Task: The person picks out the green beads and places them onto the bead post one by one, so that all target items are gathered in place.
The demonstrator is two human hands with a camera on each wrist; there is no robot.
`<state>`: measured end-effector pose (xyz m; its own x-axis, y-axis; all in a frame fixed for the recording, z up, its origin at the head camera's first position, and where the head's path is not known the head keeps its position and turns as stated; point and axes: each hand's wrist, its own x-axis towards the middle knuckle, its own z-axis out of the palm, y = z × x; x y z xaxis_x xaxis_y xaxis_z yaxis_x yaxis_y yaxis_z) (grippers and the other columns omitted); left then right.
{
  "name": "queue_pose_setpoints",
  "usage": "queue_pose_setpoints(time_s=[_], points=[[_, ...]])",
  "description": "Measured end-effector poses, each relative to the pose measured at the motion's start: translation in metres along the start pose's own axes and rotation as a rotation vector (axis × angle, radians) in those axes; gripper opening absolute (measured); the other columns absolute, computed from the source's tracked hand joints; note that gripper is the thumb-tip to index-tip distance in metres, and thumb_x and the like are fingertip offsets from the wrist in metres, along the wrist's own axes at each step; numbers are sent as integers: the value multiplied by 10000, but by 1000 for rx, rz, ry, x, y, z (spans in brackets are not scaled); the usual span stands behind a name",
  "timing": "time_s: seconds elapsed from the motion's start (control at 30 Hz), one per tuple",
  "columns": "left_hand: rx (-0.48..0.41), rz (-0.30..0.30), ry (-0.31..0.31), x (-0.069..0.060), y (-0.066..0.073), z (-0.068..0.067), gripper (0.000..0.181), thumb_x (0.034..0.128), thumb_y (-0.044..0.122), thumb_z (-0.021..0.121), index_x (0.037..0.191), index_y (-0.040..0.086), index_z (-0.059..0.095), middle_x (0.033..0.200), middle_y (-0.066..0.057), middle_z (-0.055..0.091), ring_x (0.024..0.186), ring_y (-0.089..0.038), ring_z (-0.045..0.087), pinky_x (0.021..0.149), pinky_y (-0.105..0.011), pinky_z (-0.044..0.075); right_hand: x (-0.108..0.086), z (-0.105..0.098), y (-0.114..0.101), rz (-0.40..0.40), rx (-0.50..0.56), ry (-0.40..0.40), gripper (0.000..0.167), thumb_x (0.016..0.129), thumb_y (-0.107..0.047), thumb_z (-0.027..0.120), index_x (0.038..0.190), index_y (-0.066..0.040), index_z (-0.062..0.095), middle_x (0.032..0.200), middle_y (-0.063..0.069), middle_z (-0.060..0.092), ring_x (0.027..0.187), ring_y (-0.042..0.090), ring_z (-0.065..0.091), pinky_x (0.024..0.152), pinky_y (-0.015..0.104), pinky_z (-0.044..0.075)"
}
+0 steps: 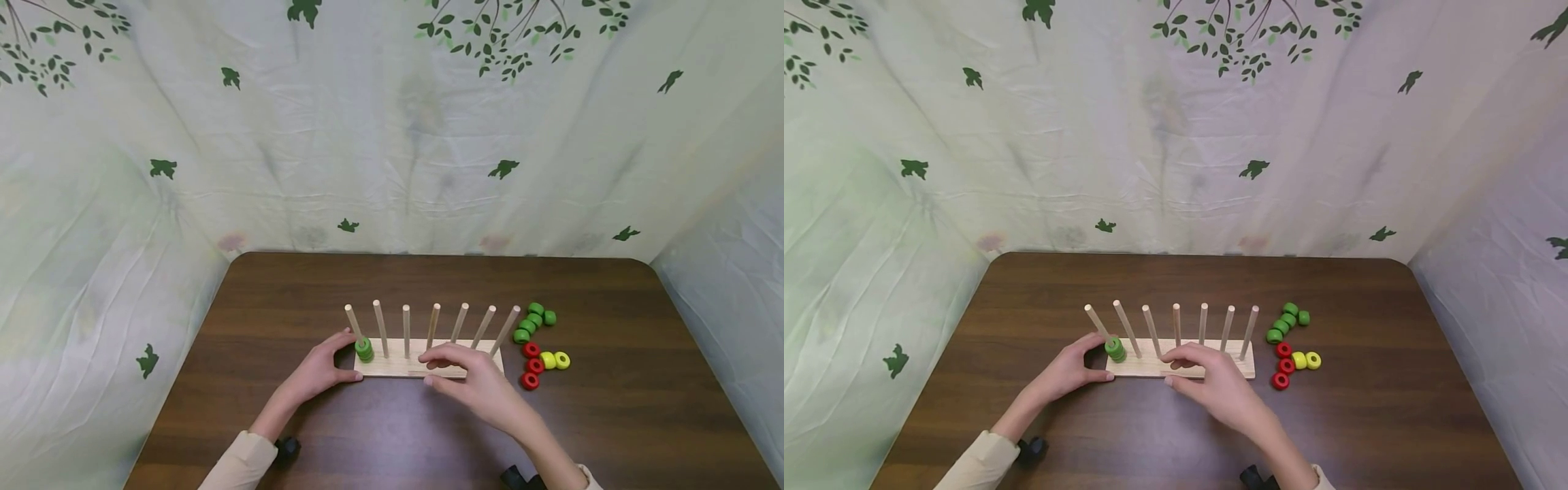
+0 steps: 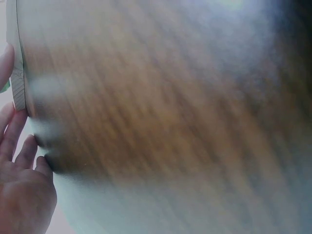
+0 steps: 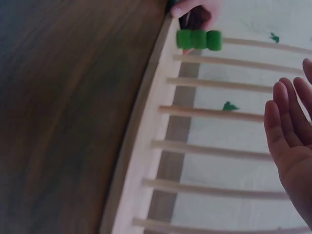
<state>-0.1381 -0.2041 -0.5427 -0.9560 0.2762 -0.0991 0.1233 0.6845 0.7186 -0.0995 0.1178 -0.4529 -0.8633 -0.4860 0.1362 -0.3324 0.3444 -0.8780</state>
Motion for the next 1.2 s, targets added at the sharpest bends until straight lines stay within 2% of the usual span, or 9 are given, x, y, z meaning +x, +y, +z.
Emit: queue_pose_setpoints(time_s=[0.2,0.33,0.47,0.63,0.83,1.0,1.1,1.2], points=[[4,1,-1,0,-1,0,716,710,275,901,1345,140,597,1488,-125,450,1408,-318,342,1093,-506,324,-18,-10,20,84,25,73,266,867,-307,767,1121,-316,689,1077,-142,680,1010,87,639,914,377,503],[7,-3,-2,1,-2,1,713,714,273,899,1347,147,595,1490,-110,449,1412,-299,340,1096,-497,323,-30,-19,35,139,86,120,255,869,-279,768,1114,-246,706,1037,-34,704,953,126,655,843,343,522],[12,-11,-8,1,-3,1,714,717,279,897,1352,163,593,1497,-90,444,1418,-273,333,1101,-481,321,-41,-29,50,170,101,170,250,877,-189,762,1118,-142,711,1031,81,706,922,140,658,799,301,528],[15,3,0,2,-3,2,715,713,291,899,1348,157,597,1491,-104,450,1411,-295,343,1092,-494,330,-54,-47,66,175,82,225,272,891,-99,736,1159,-82,691,1061,98,697,917,154,658,767,293,542],[6,-9,0,1,-2,1,721,713,297,898,1351,153,595,1497,-111,440,1411,-304,341,1092,-502,326,-62,-72,77,142,-57,301,280,892,-132,743,1164,-92,689,1038,85,708,903,115,654,738,237,523],[18,1,7,2,-3,2,715,711,296,899,1345,155,600,1485,-101,458,1407,-295,352,1086,-496,339,-63,-95,84,163,-252,327,298,896,-173,744,1184,-126,681,1040,6,719,947,75,643,792,231,505],[20,1,3,2,-3,2,715,711,294,900,1346,158,600,1484,-90,460,1408,-280,352,1088,-484,338,-62,-106,89,175,-355,337,319,894,-175,748,1202,-131,674,1059,-13,715,973,114,649,791,276,514],[12,9,3,1,-2,1,710,711,293,900,1340,150,603,1479,-97,465,1407,-286,353,1089,-493,334,-59,-116,93,168,-427,344,349,886,-139,751,1222,-109,662,1115,24,695,1013,198,646,809,379,519]])
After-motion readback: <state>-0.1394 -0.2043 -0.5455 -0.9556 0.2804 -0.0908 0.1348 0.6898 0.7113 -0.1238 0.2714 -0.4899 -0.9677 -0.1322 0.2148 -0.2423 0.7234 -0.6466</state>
